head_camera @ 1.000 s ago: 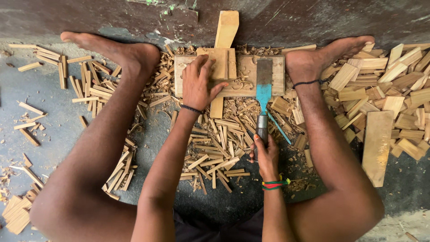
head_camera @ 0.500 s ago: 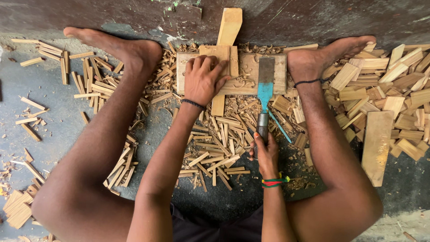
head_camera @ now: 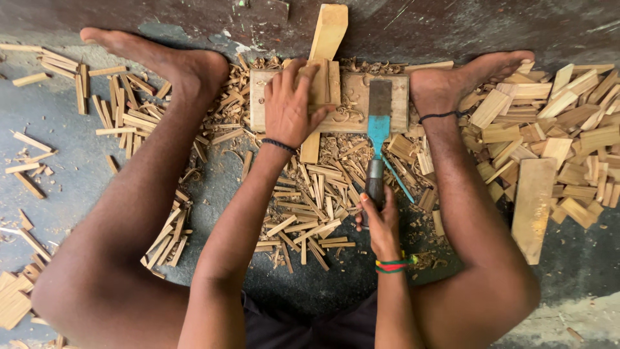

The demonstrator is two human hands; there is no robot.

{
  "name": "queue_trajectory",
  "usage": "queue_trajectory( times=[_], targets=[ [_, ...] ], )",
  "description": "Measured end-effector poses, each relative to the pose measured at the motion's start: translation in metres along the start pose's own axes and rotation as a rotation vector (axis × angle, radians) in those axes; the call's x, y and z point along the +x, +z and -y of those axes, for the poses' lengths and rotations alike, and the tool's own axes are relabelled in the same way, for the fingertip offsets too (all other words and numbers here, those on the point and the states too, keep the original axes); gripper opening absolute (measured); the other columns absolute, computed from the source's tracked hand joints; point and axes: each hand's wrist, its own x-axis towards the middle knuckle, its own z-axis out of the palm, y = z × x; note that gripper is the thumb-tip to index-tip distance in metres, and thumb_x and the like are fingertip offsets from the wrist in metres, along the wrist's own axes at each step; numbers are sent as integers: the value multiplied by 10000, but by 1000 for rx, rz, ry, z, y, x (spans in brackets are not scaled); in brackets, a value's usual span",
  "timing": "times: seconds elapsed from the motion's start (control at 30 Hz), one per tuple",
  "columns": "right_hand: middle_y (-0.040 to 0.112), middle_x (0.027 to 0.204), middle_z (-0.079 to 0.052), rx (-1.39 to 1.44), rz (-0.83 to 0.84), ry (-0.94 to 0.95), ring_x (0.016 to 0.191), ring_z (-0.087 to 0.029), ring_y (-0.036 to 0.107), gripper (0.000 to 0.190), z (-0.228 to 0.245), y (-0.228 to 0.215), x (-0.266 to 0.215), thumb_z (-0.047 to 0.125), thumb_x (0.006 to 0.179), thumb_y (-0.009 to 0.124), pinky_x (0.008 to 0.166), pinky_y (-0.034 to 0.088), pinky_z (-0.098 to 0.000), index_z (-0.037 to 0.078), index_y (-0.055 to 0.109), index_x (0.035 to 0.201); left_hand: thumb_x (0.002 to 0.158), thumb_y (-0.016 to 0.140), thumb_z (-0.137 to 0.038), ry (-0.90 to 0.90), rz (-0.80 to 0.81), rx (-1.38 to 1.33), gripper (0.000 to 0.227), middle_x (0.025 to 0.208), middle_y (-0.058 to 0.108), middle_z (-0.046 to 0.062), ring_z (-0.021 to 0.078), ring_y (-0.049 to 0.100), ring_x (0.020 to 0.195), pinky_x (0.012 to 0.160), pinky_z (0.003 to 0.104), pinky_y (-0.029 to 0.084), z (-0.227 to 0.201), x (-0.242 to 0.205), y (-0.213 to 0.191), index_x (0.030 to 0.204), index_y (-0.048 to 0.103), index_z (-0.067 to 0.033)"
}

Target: The person sits on the floor and uses a chisel and mallet to carve a piece of wood held between their bare feet. They repeatedly strike the chisel to shape the wood, creating wood shavings that accumulate on the floor.

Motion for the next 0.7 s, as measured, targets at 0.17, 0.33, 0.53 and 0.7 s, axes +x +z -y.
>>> queue_trajectory(
  times=[0.17, 0.33, 0.53, 0.7],
  targets=[
    [646, 887, -96, 109, 62, -64, 550, -127, 602, 764, 22, -7, -34, 170, 931, 645, 386, 493, -274, 213, 285, 1605, 803, 756, -693, 198, -70, -112, 907, 1445, 509, 216, 362, 513, 1293, 1101, 554, 413, -24, -3, -11, 1457, 493, -123],
    [619, 830, -80, 138, 97, -46, 516, -115, 566, 788, 32, -9, -70, 132, 951, 607, 369, 456, -260, 256, 254, 1644, 911, 628, -723, 396, 116, -535, 751, 1250, 688, 129, 314, 631, 1191, 1063, 476, 486, -74, -12, -18, 1362, 610, -123],
    [623, 805, -86, 49, 155, -57, 497, -118, 557, 700, 40, -12, -93, 125, 962, 582, 361, 451, -267, 219, 345, 1613, 964, 610, -612, 545, 260, -602, 506, 943, 770, 76, 255, 709, 849, 852, 437, 578, -119, -20, -1, 1024, 750, -129],
    [627, 788, -88, -9, 161, -66, 476, -110, 548, 658, 34, -10, -97, 176, 992, 550, 355, 445, -261, 218, 335, 1613, 953, 676, -480, 501, 336, -536, 420, 628, 708, 75, 282, 660, 555, 562, 426, 536, -108, -36, -1, 723, 782, -145]
  ],
)
